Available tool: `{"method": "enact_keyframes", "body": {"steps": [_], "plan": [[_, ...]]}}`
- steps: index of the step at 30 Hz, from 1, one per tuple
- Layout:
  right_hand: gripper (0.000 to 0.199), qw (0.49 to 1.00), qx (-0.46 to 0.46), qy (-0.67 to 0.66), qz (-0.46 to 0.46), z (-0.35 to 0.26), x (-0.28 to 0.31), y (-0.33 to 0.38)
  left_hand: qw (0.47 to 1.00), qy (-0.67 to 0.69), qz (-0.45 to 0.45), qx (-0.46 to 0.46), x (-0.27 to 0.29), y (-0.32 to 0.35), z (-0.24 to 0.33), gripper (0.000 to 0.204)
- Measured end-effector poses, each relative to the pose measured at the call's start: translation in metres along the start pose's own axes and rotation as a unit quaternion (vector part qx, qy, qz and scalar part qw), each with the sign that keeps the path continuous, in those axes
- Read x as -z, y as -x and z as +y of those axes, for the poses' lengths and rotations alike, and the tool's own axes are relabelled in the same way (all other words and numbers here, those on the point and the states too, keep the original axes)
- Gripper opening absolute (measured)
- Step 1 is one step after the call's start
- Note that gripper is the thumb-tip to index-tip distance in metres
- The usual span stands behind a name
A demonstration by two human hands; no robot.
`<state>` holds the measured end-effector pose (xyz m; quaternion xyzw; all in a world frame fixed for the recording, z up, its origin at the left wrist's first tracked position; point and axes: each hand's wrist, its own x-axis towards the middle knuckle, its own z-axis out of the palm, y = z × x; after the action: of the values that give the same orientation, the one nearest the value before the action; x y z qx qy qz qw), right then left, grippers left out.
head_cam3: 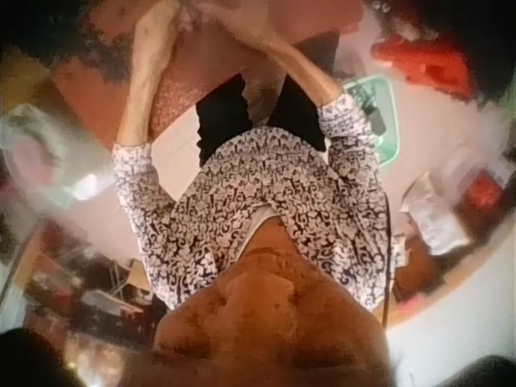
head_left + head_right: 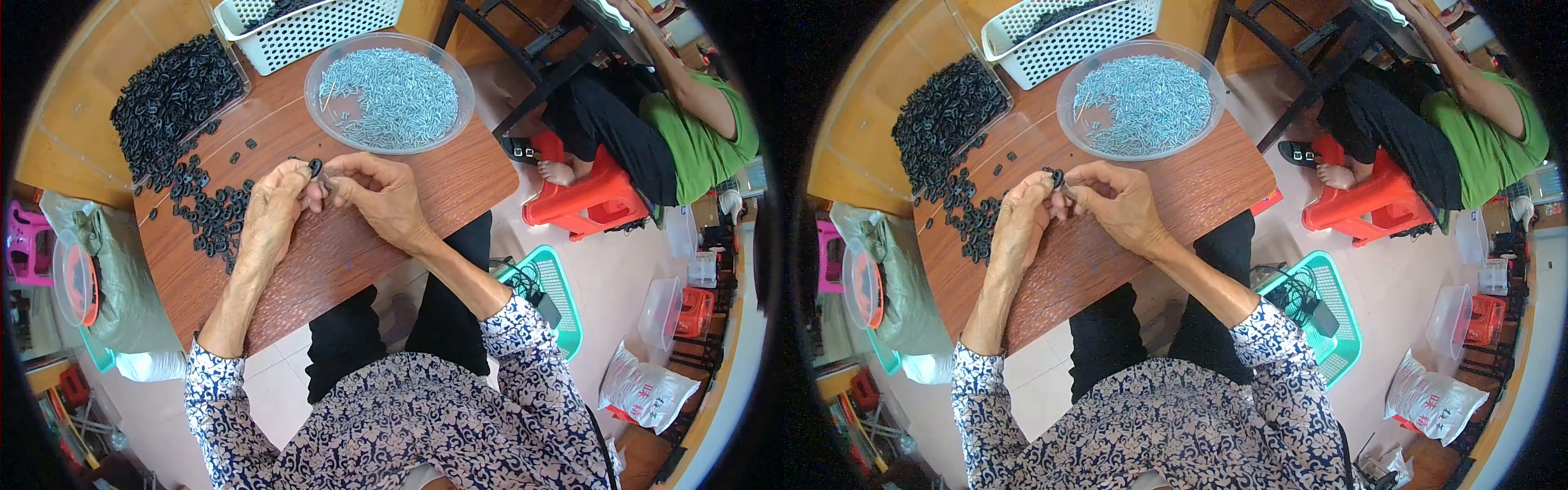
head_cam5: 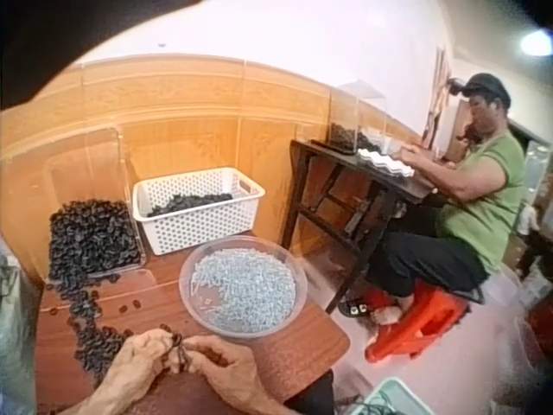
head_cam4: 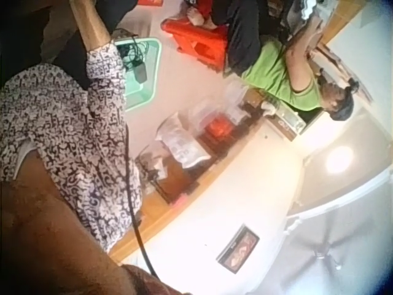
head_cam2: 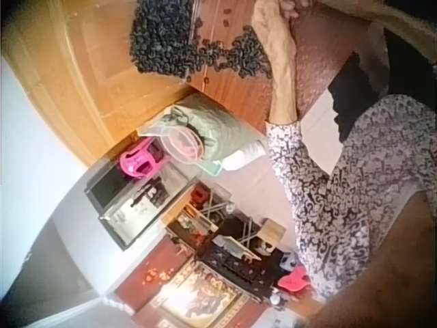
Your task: The person assembles small light blue plastic components into black circular plastic housings by hand.
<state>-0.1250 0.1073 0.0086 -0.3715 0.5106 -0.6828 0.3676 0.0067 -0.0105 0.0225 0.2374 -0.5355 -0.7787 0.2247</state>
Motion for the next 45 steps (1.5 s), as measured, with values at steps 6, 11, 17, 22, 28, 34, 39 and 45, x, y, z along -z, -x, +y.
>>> {"method": "enact_keyframes", "body": {"steps": [6, 11, 17, 22, 28, 34, 39, 45], "plan": [[0.018, 1.0, 0.017, 0.015, -0.009, 0.006, -0.001, -0.002, 0.982, -0.185, 0.002, -0.026, 0.001, -0.001, 0.008, 0.022], [0.024, 0.999, 0.033, -0.002, -0.003, 0.007, -0.002, -0.003, 0.958, -0.285, -0.009, -0.043, 0.001, 0.0, 0.017, 0.021], [0.031, 0.999, 0.043, 0.033, 0.005, 0.006, -0.002, -0.001, 0.954, -0.293, -0.025, -0.051, -0.001, -0.003, 0.014, 0.021], [0.031, 0.995, 0.056, 0.077, 0.005, 0.003, -0.003, -0.001, 0.933, -0.35, -0.057, -0.067, 0.008, -0.005, 0.012, 0.018], [0.029, 0.997, 0.04, 0.062, 0.005, 0.003, -0.001, 0.0, 0.942, -0.325, -0.06, -0.062, 0.0, -0.005, 0.016, 0.023], [0.028, 0.999, 0.045, 0.007, 0.008, 0.003, -0.004, 0.001, 0.948, -0.294, -0.059, -0.109, -0.005, -0.002, 0.003, 0.027], [0.027, 0.997, 0.072, 0.017, 0.017, 0.006, -0.005, -0.001, 0.956, -0.265, -0.025, -0.122, -0.012, -0.001, 0.002, 0.028], [0.029, 0.997, 0.067, 0.017, 0.029, 0.003, -0.005, 0.002, 0.951, -0.282, -0.015, -0.125, -0.011, -0.002, 0.002, 0.029]]}}
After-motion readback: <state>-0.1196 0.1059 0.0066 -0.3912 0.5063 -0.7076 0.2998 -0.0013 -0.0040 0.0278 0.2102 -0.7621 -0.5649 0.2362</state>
